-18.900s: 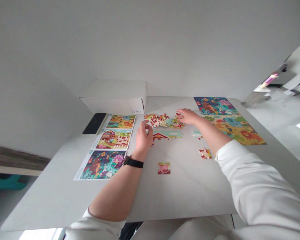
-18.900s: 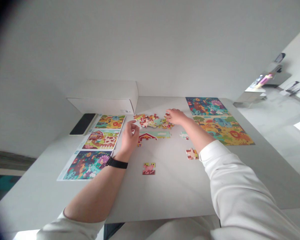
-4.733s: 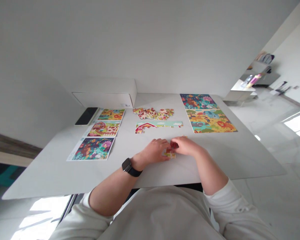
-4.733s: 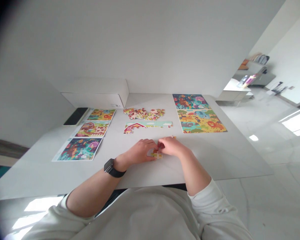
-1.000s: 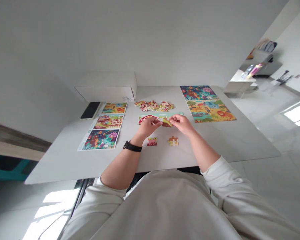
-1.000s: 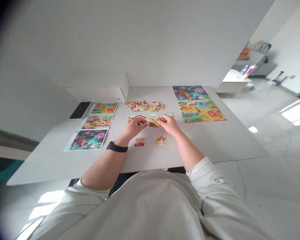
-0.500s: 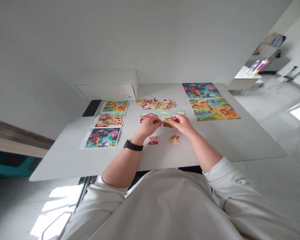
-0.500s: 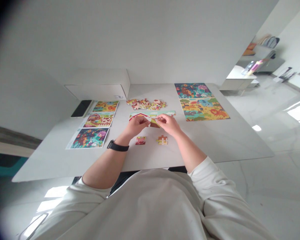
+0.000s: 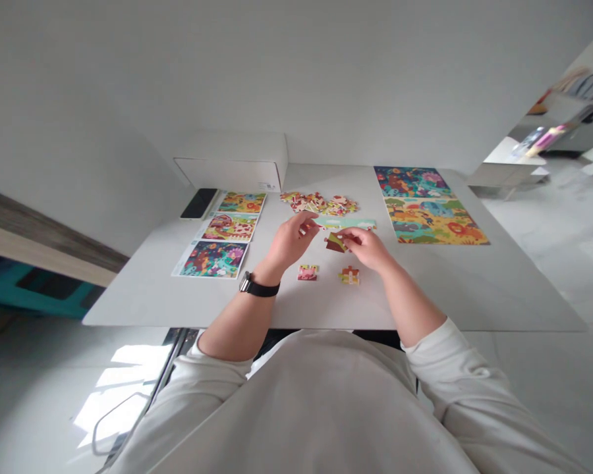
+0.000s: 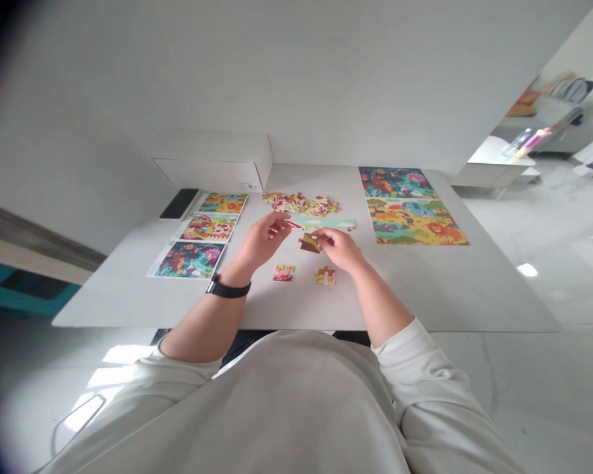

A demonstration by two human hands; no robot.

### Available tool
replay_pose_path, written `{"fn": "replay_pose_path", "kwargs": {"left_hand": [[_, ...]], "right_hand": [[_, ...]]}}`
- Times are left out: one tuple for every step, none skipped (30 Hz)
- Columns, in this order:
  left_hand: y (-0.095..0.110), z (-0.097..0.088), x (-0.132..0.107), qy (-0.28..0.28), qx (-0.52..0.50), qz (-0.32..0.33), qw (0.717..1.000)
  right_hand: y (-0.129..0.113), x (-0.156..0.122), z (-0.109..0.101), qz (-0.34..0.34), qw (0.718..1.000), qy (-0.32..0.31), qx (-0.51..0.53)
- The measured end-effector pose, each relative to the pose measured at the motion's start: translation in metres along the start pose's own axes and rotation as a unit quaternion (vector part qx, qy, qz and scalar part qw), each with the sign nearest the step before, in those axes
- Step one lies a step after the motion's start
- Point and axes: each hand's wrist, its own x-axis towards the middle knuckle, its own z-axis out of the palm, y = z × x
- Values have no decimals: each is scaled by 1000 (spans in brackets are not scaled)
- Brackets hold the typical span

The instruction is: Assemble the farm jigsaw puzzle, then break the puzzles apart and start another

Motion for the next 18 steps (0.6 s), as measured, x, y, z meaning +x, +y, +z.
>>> {"fn": "replay_pose_path", "kwargs": {"left_hand": [[3,-5,-3,-20,11,8,1000],[4,-11,-8,-44,28,18,998],[5,-15,-12,-71,47,31,996],[4,-19,-18,-99,66,44,992],[2,-22,-24,-125,81,55,987],[-1,-25,-31,-147,94,64,983],[-5,-27,-37,-164,105,70,978],[-9,-28,-44,-176,113,74,975],[-13,-28,-50,-186,119,76,972],[-16,-28,-55,-193,122,76,971],[-20,-27,-60,-198,122,75,970],[-22,-25,-63,-203,121,73,969],[-24,-23,-65,-207,120,70,969],[-26,-21,-66,-210,118,66,968],[-27,-19,-67,-210,118,62,969],[-28,-17,-67,-209,117,59,969],[-29,-16,-67,-208,118,57,969],[-29,-15,-67,-206,118,57,970]], "right_hand": [[-1,0,0,1,1000,-6,7],[-2,-1,0,2,1000,-12,13],[-4,-1,-1,3,1000,-15,16],[-5,-2,-2,5,1000,-17,19],[-6,-3,-2,6,1000,-21,21],[-8,-4,-3,7,999,-25,22],[-10,-6,-4,8,999,-32,23],[-12,-7,-4,8,999,-43,23],[-14,-9,-4,7,998,-57,22],[-16,-11,-4,8,997,-72,18],[-17,-12,-3,8,996,-88,14],[-18,-14,-1,10,995,-103,9],[-19,-15,2,11,993,-120,7],[-18,-15,5,12,991,-136,7],[-17,-16,8,13,988,-151,9],[-15,-16,11,14,986,-163,12],[-13,-16,13,16,985,-171,15],[-11,-16,16,18,984,-174,13]]}}
